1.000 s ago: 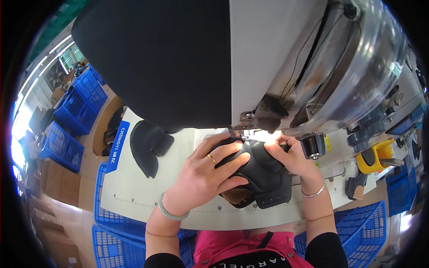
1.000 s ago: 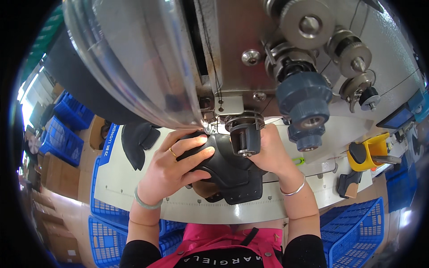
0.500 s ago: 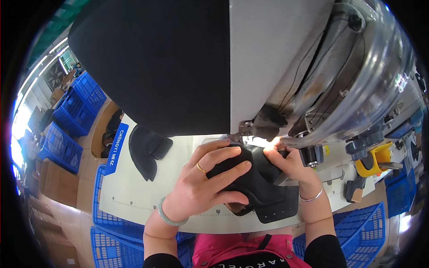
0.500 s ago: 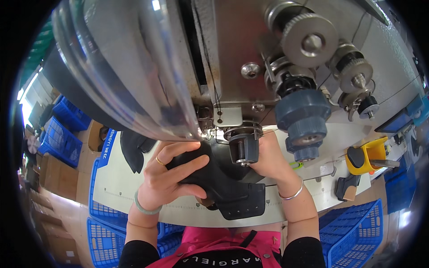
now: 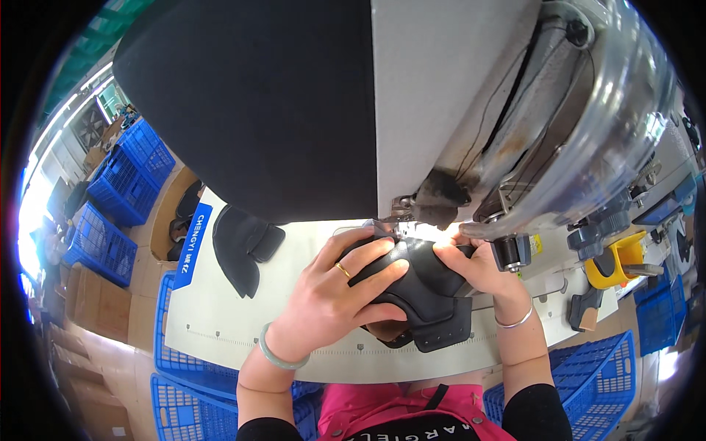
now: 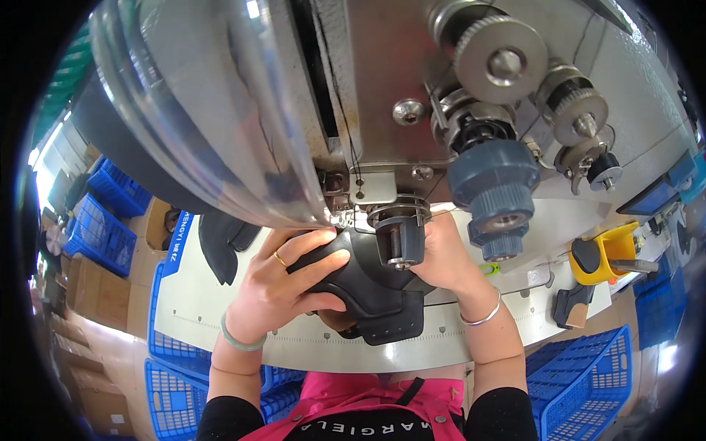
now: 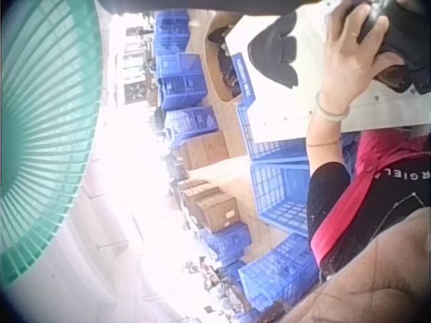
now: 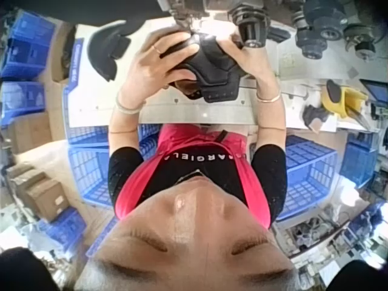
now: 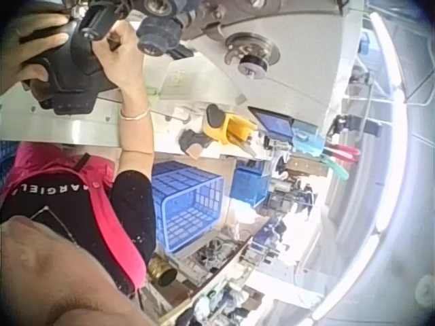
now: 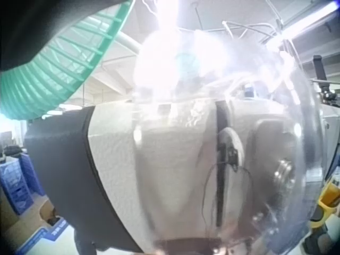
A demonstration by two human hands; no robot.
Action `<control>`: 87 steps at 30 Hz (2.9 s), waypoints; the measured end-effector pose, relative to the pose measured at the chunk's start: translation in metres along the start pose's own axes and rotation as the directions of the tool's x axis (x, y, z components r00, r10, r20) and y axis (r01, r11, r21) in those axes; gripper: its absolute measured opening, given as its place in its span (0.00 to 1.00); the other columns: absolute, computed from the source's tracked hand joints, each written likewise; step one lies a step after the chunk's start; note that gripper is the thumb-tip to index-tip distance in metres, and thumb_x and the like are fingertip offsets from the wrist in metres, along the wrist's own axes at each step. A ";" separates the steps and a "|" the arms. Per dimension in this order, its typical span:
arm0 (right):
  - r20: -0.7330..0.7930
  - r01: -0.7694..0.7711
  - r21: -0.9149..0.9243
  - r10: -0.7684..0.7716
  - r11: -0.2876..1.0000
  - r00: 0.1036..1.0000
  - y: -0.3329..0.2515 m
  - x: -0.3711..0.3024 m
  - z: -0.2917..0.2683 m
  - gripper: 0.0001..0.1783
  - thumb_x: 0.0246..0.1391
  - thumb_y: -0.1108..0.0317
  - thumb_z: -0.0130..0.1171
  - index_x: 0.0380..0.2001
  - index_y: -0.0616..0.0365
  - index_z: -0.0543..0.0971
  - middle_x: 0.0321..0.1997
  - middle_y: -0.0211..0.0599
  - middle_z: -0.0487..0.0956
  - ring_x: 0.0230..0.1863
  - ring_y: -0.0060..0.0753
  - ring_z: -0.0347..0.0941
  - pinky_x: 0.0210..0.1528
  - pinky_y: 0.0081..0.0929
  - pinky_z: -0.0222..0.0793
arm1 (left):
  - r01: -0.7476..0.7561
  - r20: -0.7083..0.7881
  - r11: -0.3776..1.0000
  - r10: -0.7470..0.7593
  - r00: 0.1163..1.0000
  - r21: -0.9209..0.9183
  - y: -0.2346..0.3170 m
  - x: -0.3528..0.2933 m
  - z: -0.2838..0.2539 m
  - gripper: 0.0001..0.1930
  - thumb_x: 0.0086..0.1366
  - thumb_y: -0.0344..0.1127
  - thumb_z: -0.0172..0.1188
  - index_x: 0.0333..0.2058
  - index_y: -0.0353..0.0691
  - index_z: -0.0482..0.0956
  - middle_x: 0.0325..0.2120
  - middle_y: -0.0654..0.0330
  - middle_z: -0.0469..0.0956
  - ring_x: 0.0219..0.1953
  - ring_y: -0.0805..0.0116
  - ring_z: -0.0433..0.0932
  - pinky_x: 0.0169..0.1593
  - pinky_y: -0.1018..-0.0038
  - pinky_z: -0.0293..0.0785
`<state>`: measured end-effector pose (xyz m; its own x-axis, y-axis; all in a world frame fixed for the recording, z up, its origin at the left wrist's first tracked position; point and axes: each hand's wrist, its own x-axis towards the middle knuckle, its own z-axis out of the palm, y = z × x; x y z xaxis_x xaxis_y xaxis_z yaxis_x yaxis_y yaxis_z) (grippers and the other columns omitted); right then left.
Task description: Stitching black leather shoe upper components using an industrial sewing machine.
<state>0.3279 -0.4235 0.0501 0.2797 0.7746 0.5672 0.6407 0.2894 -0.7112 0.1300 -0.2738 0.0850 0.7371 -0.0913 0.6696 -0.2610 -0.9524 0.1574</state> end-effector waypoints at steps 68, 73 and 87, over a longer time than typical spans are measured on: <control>-0.515 -0.296 -0.332 0.091 0.896 0.852 -0.002 -0.015 0.003 0.06 0.53 0.74 0.64 0.27 0.61 0.75 0.28 0.26 0.77 0.30 0.18 0.72 0.35 0.19 0.68 | 0.018 -0.056 0.992 -0.011 0.998 0.127 0.000 0.006 0.007 0.25 0.42 0.47 0.67 0.38 0.39 0.82 0.40 0.56 0.78 0.47 0.52 0.76 0.50 0.60 0.74; -0.494 -0.039 -0.268 -0.103 0.963 0.863 -0.032 -0.011 0.000 0.12 0.48 0.71 0.69 0.33 0.62 0.76 0.28 0.28 0.78 0.28 0.17 0.72 0.32 0.17 0.68 | 0.030 -0.031 0.993 -0.027 0.999 0.112 0.000 0.003 0.004 0.21 0.47 0.43 0.68 0.41 0.41 0.82 0.43 0.55 0.77 0.50 0.50 0.74 0.54 0.54 0.70; 0.414 -0.480 0.257 0.354 0.839 0.839 -0.048 -0.008 0.005 0.16 0.58 0.57 0.61 0.33 0.61 0.78 0.21 0.36 0.74 0.21 0.19 0.70 0.23 0.21 0.64 | 0.038 -0.354 0.940 0.090 0.931 0.340 0.005 -0.025 0.044 0.11 0.48 0.28 0.61 0.33 0.44 0.72 0.47 0.59 0.76 0.49 0.57 0.76 0.58 0.48 0.63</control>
<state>0.2912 -0.4406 0.0776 0.1655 0.9848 0.0524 0.2195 0.0150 -0.9755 0.1375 -0.2894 0.0370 0.4419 -0.0680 0.8945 -0.0052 -0.9973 -0.0732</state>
